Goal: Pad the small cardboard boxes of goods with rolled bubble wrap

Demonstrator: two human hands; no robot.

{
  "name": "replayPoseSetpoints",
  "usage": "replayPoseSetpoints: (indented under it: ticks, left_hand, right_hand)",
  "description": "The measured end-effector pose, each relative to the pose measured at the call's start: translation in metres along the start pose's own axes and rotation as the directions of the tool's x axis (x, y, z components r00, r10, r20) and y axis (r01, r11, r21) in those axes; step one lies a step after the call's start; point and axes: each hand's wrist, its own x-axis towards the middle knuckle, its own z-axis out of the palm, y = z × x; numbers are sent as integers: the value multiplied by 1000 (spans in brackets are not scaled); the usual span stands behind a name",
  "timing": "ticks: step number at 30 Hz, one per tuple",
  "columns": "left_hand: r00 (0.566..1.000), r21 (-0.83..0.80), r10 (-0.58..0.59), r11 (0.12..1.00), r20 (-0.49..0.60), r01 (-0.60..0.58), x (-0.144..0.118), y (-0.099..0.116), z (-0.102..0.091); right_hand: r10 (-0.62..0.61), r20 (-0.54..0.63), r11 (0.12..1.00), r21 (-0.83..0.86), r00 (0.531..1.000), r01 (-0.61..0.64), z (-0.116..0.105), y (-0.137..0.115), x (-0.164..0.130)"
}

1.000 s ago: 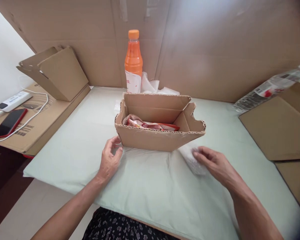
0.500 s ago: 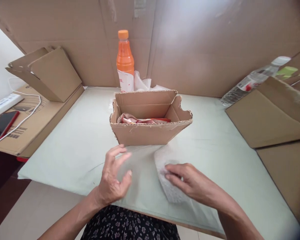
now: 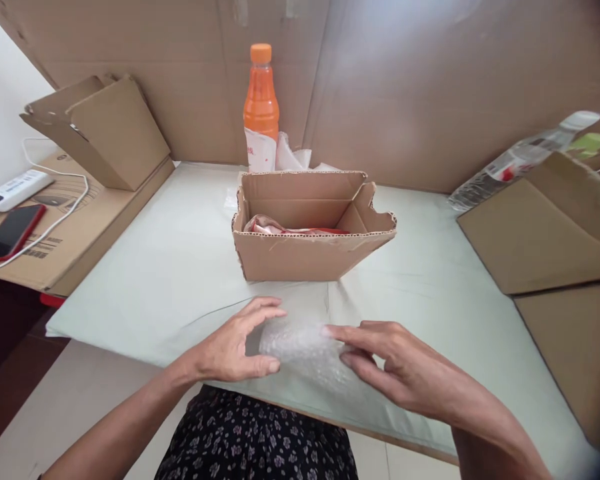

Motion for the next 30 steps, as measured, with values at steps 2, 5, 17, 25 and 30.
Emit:
replayPoseSetpoints:
  ticks: [2, 5, 17, 25, 30]
  left_hand:
    - [999, -32, 5, 999, 49, -4, 2, 3, -5]
    - [981, -49, 88, 996, 176, -81, 11, 11, 1]
    - [968, 278, 208, 947, -141, -163, 9, 10, -4]
    - [924, 729, 364, 664, -118, -168, -15, -7, -2]
    - [932, 695, 307, 714, -195, -90, -25, -15, 3]
  right_hand:
    - [-31, 168, 999, -29, 985, 37, 6, -6, 6]
    - [-70, 379, 996, -32, 923, 89, 15, -17, 21]
    - [-14, -70, 989, -146, 997, 3, 3, 0, 9]
    - [-75, -100, 933, -358, 992, 34, 29, 2, 7]
    - [13, -169, 974, -220, 985, -51, 51, 23, 10]
